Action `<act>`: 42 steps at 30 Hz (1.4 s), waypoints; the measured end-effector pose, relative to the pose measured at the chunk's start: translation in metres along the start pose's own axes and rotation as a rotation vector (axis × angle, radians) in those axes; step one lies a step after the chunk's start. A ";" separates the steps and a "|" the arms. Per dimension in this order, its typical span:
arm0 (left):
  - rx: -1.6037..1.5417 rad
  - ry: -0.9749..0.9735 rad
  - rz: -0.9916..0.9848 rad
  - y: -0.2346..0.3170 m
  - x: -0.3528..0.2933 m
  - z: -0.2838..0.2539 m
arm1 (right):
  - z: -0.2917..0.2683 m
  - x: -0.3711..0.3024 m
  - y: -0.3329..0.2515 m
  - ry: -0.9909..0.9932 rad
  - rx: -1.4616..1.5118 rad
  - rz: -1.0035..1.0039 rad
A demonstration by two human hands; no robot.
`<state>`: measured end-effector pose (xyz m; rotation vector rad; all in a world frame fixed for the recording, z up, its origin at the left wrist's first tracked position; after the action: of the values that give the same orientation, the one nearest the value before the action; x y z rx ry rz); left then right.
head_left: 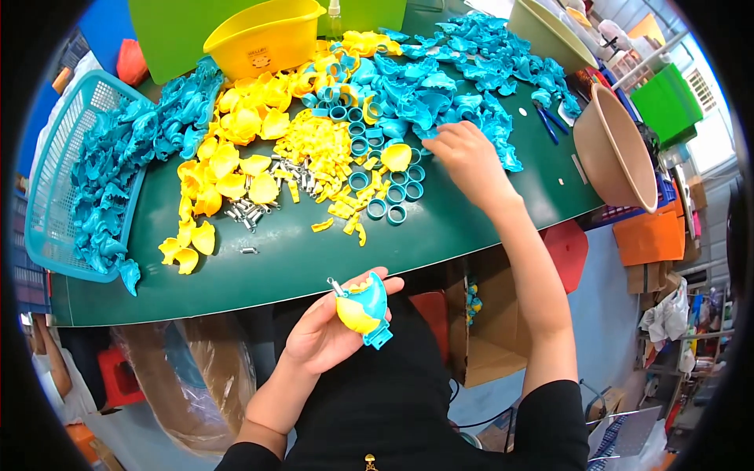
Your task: Assembling small colorful plastic toy parts to create a figure at a workbench.
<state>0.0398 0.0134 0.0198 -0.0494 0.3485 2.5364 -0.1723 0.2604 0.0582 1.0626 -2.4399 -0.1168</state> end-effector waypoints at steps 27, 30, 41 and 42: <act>0.476 0.118 0.350 0.000 0.010 0.003 | -0.068 -0.065 -0.169 0.114 1.455 0.626; 0.549 0.099 0.413 0.001 0.009 -0.001 | -0.067 -0.065 -0.173 0.107 1.473 0.641; 0.571 0.114 0.481 0.001 0.005 0.000 | -0.065 -0.051 -0.185 0.062 1.442 0.573; 0.402 0.109 0.573 -0.001 0.005 0.004 | -0.065 -0.050 -0.191 0.063 1.440 0.572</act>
<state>0.0362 0.0179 0.0225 0.0780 1.0368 2.9671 0.0145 0.1702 0.0470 0.6543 -2.4501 2.0082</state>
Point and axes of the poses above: each hand's wrist, its own x-axis towards the middle knuckle, its own z-axis out of the palm, y = z × x, the point moved 1 cm from there along x, towards the middle knuckle, and after that the axes turned 2 degrees about z, right-handed, at the moved point
